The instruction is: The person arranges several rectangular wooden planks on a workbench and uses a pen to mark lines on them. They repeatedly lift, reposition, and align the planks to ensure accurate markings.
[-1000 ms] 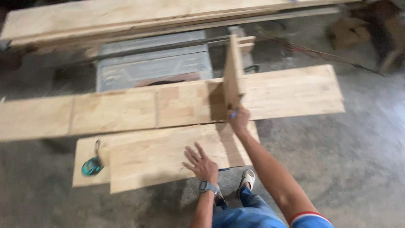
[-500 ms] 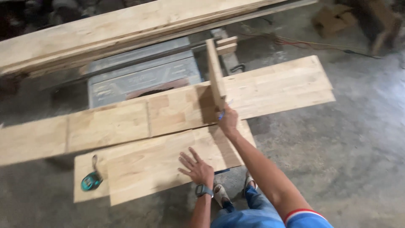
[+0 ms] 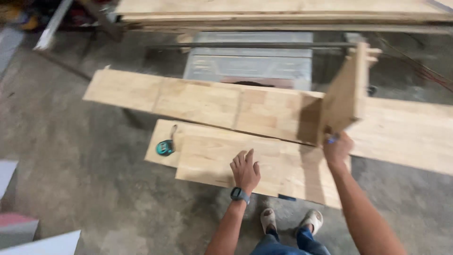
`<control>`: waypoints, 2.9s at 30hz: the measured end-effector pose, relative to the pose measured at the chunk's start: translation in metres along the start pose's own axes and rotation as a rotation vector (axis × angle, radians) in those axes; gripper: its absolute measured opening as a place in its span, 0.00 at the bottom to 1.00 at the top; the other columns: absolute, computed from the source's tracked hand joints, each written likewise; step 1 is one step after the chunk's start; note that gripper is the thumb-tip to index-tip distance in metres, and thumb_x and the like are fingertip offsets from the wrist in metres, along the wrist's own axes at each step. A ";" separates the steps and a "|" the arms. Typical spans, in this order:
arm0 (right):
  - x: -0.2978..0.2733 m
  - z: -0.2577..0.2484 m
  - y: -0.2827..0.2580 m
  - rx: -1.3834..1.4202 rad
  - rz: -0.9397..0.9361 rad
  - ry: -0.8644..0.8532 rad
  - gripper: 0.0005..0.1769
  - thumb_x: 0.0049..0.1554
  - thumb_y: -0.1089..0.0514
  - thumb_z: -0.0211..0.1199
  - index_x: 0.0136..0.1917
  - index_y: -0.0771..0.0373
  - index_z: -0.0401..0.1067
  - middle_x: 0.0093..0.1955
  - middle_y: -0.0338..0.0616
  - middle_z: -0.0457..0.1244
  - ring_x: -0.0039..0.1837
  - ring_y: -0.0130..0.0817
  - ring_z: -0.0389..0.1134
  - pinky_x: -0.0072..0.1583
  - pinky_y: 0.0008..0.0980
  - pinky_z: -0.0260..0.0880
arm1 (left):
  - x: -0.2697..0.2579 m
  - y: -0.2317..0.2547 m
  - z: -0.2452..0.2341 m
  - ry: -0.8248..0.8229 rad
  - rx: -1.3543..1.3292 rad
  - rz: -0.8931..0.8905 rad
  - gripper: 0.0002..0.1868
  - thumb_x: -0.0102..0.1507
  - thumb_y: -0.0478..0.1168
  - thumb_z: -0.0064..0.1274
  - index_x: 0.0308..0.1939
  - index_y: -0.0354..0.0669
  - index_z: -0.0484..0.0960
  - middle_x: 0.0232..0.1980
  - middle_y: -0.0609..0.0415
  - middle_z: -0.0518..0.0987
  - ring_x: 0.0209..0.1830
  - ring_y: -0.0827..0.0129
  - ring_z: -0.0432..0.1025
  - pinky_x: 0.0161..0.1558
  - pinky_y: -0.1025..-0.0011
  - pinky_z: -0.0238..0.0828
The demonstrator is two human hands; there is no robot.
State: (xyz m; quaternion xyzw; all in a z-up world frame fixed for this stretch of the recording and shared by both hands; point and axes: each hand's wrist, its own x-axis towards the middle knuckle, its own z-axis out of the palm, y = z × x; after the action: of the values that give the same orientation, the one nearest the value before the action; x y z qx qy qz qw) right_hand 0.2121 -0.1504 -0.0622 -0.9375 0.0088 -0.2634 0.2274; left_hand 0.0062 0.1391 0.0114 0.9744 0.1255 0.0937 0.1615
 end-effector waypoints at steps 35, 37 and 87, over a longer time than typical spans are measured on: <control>-0.008 0.046 0.055 0.549 -0.212 -0.056 0.12 0.65 0.63 0.70 0.59 0.72 0.80 0.60 0.60 0.71 0.60 0.50 0.71 0.61 0.45 0.68 | 0.033 -0.040 0.012 -0.041 0.176 -0.110 0.43 0.64 0.60 0.39 0.82 0.55 0.51 0.85 0.45 0.45 0.85 0.43 0.30 0.69 0.21 0.22; -0.003 0.091 0.095 -0.107 0.044 0.016 0.21 0.74 0.39 0.73 0.43 0.46 0.75 0.39 0.29 0.64 0.40 0.24 0.61 0.40 0.29 0.54 | 0.034 -0.020 -0.026 -0.415 -0.039 -0.219 0.49 0.63 0.66 0.36 0.83 0.60 0.37 0.86 0.44 0.27 0.85 0.46 0.20 0.75 0.33 0.09; 0.008 -0.023 -0.055 0.213 0.260 -0.226 0.26 0.55 0.53 0.60 0.68 0.45 0.67 0.37 0.53 0.70 0.43 0.60 0.74 0.50 0.57 0.74 | 0.045 -0.051 0.019 -0.513 0.162 -0.215 0.58 0.60 0.84 0.30 0.82 0.72 0.20 0.85 0.48 0.17 0.84 0.46 0.14 0.74 0.30 0.15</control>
State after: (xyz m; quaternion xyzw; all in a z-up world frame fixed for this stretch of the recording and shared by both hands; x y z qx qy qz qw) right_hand 0.2015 -0.1117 -0.0170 -0.9228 0.0761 -0.1244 0.3567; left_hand 0.0420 0.1925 -0.0174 0.9571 0.1902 -0.1839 0.1184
